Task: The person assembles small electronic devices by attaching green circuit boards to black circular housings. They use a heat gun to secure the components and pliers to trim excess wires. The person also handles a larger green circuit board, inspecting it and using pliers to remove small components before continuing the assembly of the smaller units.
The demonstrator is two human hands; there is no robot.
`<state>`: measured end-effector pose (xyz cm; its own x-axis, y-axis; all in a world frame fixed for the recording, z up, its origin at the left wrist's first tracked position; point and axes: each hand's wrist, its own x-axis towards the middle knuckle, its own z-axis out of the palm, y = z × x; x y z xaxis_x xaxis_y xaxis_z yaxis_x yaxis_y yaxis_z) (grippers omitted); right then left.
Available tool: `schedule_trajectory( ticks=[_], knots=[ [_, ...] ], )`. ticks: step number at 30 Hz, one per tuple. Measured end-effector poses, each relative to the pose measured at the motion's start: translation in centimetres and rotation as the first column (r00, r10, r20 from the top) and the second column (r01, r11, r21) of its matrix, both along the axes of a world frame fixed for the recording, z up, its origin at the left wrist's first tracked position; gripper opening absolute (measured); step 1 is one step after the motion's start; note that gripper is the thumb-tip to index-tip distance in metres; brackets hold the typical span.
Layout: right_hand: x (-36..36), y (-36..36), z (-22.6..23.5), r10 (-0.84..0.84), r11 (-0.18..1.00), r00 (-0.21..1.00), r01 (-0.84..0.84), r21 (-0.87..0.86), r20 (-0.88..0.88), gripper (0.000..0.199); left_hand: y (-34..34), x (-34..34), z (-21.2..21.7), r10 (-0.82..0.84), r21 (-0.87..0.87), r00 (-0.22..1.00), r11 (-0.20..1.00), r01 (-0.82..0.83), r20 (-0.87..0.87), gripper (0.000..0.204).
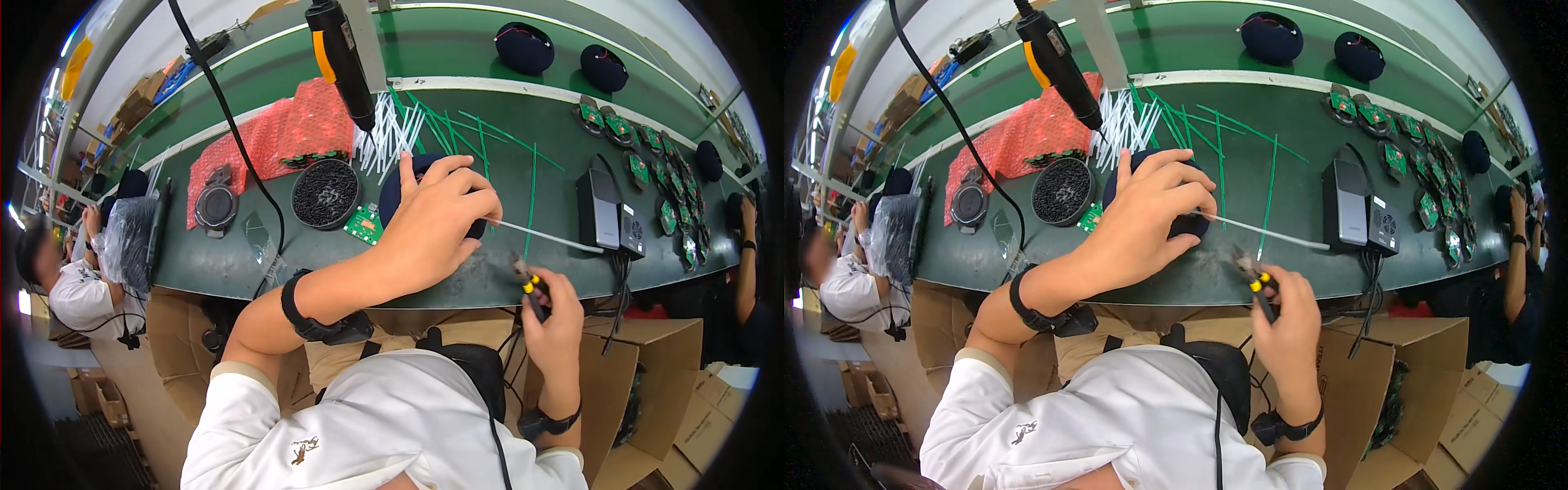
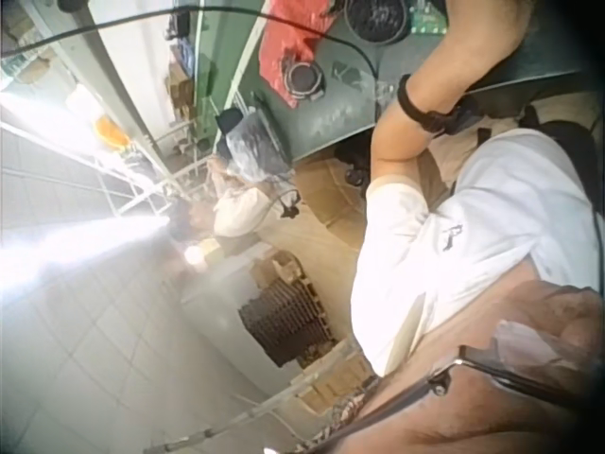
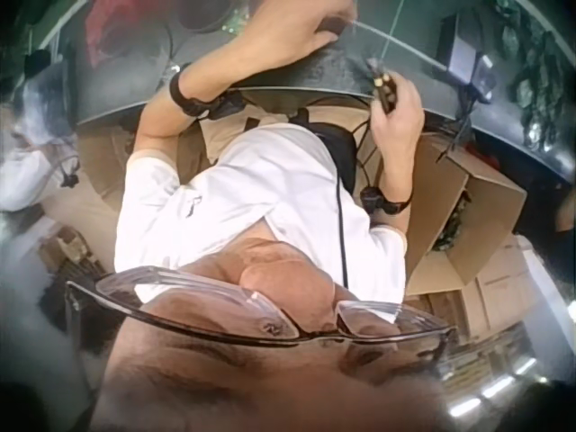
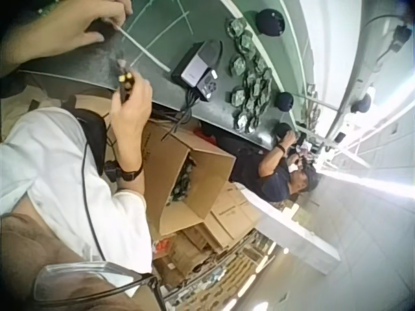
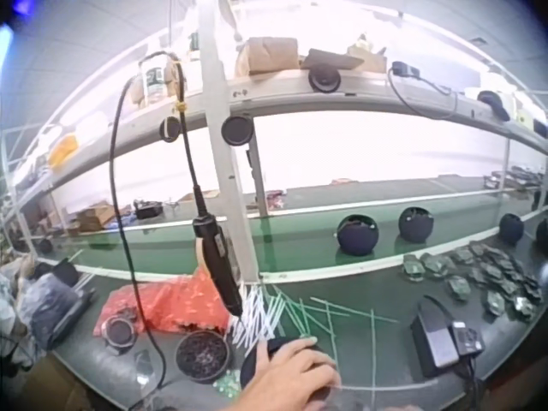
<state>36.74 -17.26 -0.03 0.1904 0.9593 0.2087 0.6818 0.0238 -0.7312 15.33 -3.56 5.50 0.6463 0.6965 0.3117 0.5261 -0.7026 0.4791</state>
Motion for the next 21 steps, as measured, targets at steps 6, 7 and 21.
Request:
schedule_trajectory(
  ticks=[6,7,21],
  knots=[
    [-2.4,3.4,-0.3,0.127,0.975,0.992,-0.124,0.184,-0.008,0.046,0.1,-0.2,0.3,-0.016,-0.039,0.999,0.999,0.017,0.038,0.035],
    [-2.7,3.8,-0.3,0.127,0.97,0.992,-0.121,0.21,-0.017,0.046,0.1,-0.2,0.3,-0.018,-0.037,0.999,0.999,0.02,0.041,0.035],
    [-3.3,4.9,-1.1,0.137,0.961,0.988,-0.115,0.25,-0.074,0.046,0.1,-0.3,0.1,-0.006,-0.031,0.998,0.999,0.008,0.069,0.034]
  ],
)
